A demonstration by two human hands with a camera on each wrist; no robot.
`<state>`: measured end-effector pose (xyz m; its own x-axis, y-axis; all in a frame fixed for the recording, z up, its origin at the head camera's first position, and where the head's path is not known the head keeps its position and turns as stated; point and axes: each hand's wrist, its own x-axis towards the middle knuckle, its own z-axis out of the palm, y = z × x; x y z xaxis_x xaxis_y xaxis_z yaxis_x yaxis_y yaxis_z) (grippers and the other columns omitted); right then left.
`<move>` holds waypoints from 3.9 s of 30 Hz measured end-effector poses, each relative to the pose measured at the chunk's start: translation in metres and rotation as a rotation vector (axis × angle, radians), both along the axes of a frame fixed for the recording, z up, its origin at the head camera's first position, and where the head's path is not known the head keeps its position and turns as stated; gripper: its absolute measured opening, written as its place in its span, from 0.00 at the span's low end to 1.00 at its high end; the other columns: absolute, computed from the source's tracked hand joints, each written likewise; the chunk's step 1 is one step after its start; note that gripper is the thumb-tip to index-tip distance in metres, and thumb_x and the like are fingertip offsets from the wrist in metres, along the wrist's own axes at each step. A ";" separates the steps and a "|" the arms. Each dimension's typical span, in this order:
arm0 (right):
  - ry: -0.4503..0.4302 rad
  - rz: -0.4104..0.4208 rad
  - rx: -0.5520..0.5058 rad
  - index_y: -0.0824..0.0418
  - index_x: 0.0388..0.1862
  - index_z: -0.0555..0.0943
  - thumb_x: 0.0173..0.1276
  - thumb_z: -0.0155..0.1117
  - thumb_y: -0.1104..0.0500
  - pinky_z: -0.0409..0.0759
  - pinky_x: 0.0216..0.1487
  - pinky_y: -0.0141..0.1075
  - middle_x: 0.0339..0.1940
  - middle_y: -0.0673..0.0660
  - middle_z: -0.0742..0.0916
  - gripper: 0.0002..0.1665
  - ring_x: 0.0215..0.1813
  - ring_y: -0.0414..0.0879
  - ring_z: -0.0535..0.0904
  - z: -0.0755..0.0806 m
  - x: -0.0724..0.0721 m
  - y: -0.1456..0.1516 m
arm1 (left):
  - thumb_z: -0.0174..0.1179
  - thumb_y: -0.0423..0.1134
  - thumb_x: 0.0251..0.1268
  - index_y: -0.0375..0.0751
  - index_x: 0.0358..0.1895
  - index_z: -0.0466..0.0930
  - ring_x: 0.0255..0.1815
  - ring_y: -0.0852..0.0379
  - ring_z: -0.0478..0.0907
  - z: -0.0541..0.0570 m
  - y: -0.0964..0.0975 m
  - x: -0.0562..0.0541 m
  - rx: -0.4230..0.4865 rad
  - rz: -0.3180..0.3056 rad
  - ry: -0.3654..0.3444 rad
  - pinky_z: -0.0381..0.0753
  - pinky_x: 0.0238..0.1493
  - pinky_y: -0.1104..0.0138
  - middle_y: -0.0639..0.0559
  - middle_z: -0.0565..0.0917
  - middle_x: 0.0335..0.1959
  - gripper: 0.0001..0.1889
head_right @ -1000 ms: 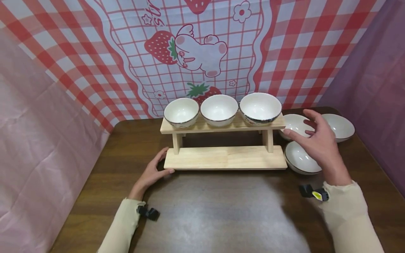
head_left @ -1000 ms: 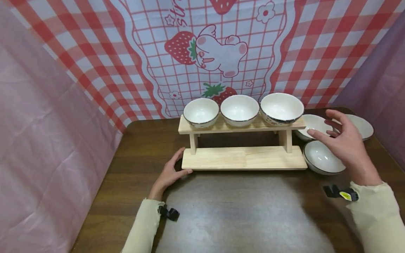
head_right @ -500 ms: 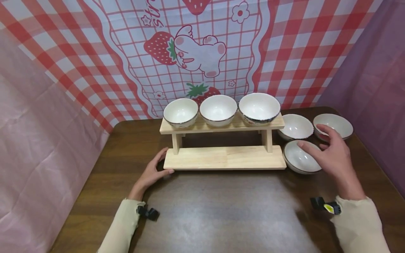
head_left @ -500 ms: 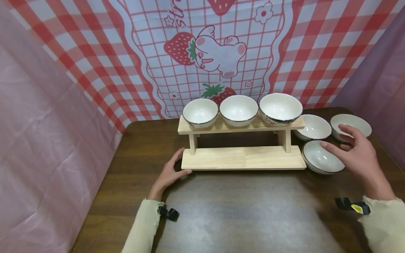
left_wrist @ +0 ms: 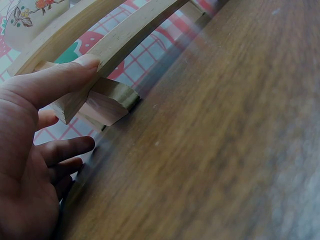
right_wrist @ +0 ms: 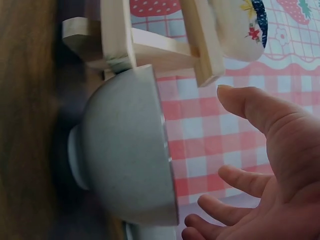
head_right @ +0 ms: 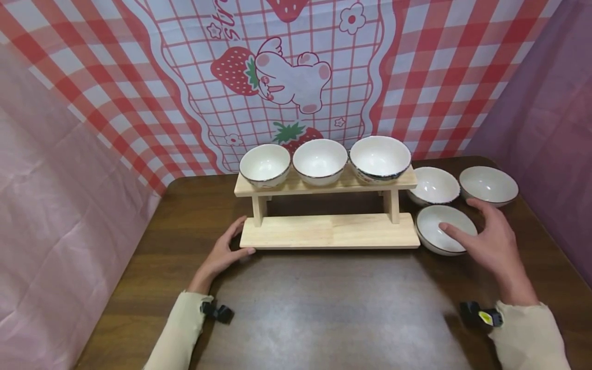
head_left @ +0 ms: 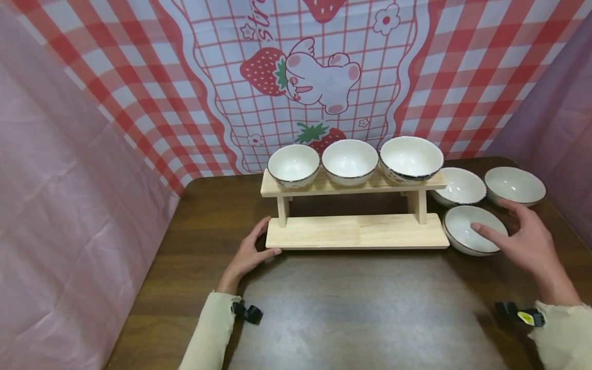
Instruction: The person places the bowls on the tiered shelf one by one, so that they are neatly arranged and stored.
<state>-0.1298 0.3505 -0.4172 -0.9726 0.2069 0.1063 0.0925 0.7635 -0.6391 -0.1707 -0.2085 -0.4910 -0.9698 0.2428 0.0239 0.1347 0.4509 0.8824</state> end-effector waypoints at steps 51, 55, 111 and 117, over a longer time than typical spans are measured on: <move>-0.048 0.088 -0.018 0.73 0.75 0.58 0.59 0.75 0.46 0.53 0.69 0.72 0.71 0.84 0.62 0.56 0.72 0.81 0.56 -0.056 0.013 0.008 | 0.74 0.38 0.55 0.47 0.79 0.58 0.77 0.41 0.64 -0.002 -0.001 0.000 -0.002 -0.003 0.030 0.57 0.76 0.43 0.36 0.70 0.73 0.48; -0.063 0.066 -0.059 0.70 0.78 0.56 0.60 0.74 0.46 0.51 0.71 0.72 0.75 0.83 0.58 0.57 0.74 0.80 0.53 -0.057 0.013 0.007 | 0.74 0.38 0.55 0.46 0.79 0.57 0.77 0.41 0.64 -0.002 -0.001 0.000 0.001 -0.007 0.033 0.57 0.76 0.43 0.36 0.70 0.73 0.48; -0.056 -0.208 -0.177 0.41 0.79 0.61 0.55 0.79 0.45 0.50 0.81 0.47 0.82 0.63 0.59 0.55 0.80 0.62 0.55 -0.036 0.021 -0.002 | 0.74 0.38 0.56 0.45 0.79 0.56 0.78 0.41 0.62 -0.002 -0.001 -0.002 -0.006 -0.009 0.015 0.55 0.77 0.43 0.37 0.69 0.75 0.48; -0.060 -0.202 -0.156 0.45 0.80 0.61 0.55 0.78 0.44 0.51 0.80 0.48 0.82 0.65 0.60 0.56 0.80 0.65 0.56 -0.029 0.023 -0.005 | 0.74 0.38 0.56 0.46 0.79 0.56 0.78 0.42 0.62 -0.001 -0.001 -0.001 -0.006 -0.008 0.013 0.55 0.77 0.43 0.37 0.69 0.75 0.48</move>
<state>-0.1065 0.3457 -0.4466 -0.9137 0.4064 0.0010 0.2743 0.6184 -0.7365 -0.1717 -0.2092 -0.4923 -0.9675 0.2504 0.0354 0.1499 0.4549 0.8778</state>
